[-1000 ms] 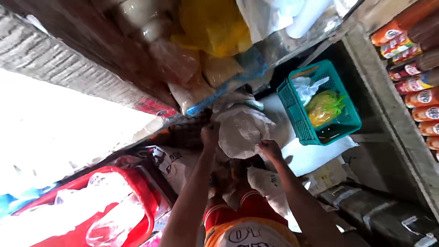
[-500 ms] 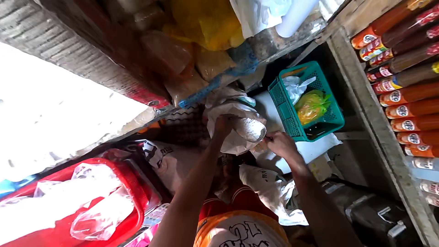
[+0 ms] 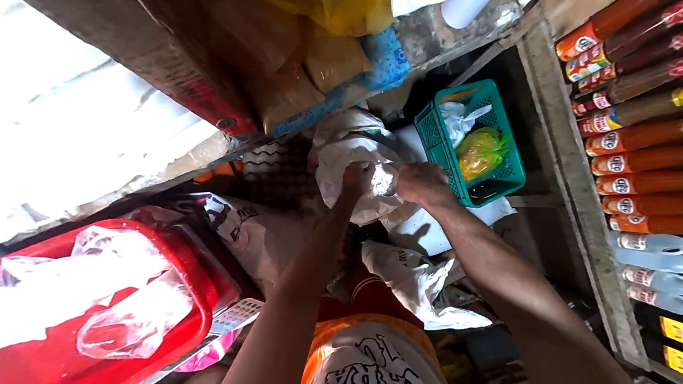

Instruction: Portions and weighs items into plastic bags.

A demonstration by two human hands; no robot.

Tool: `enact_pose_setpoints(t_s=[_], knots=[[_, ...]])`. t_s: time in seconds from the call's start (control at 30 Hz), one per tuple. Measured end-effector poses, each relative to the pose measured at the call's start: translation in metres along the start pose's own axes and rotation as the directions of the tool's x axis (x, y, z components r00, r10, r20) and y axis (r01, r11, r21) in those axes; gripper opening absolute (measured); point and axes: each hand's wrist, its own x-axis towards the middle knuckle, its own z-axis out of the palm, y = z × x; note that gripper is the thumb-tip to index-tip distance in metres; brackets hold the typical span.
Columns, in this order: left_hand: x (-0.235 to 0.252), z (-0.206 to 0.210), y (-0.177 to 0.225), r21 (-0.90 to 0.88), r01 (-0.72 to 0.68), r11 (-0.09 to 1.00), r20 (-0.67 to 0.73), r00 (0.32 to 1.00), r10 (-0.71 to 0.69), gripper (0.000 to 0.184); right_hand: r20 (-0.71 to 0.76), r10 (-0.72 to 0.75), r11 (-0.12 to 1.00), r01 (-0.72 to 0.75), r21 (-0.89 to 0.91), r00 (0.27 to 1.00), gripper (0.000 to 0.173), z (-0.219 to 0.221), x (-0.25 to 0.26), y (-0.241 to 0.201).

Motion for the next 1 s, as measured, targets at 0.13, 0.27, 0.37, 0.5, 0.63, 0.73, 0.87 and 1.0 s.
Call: enact_pose_setpoints(t_s=[0.13,0.27,0.37,0.5,0.63,0.73,0.87,1.0], knots=[[0.003,0.0,-0.003,-0.03,0.023,0.999,-0.02,1.0,-0.024,0.038,0.009,0.004,0.998,-0.004,-0.057,1.0,0.037,-0.01,0.005,-0.008],[0.004,-0.002,-0.001,-0.059,0.052,0.997,-0.032,0.998,-0.054,0.038,0.015,-0.011,0.995,0.013,-0.103,1.0,0.033,-0.019,0.007,-0.021],[0.006,-0.002,-0.003,-0.071,0.062,0.996,-0.038,0.997,-0.064,0.037,0.02,-0.009,0.992,0.012,-0.124,1.0,0.033,-0.027,0.009,-0.031],[0.009,-0.002,-0.003,-0.073,0.072,0.995,-0.067,0.995,-0.077,0.035,0.015,-0.028,0.992,0.03,-0.12,0.999,0.033,-0.038,0.007,-0.04],[0.009,-0.007,-0.007,0.004,0.054,0.999,-0.059,0.997,-0.053,0.037,0.035,-0.06,0.986,0.064,-0.156,0.998,0.027,-0.047,0.007,-0.043],[0.007,-0.022,-0.01,0.085,0.056,0.995,-0.109,0.993,-0.046,0.033,0.0,-0.084,0.991,0.084,-0.103,0.996,0.028,-0.052,0.001,-0.017],[0.002,-0.056,-0.024,0.093,0.157,0.983,-0.242,0.961,-0.13,0.034,0.023,-0.042,0.999,0.041,0.021,0.999,0.03,-0.026,0.018,0.029],[-0.01,-0.075,-0.039,-0.011,0.137,0.991,-0.304,0.943,-0.134,0.033,-0.011,-0.034,0.97,0.035,0.239,0.999,0.038,0.073,0.113,0.002]])
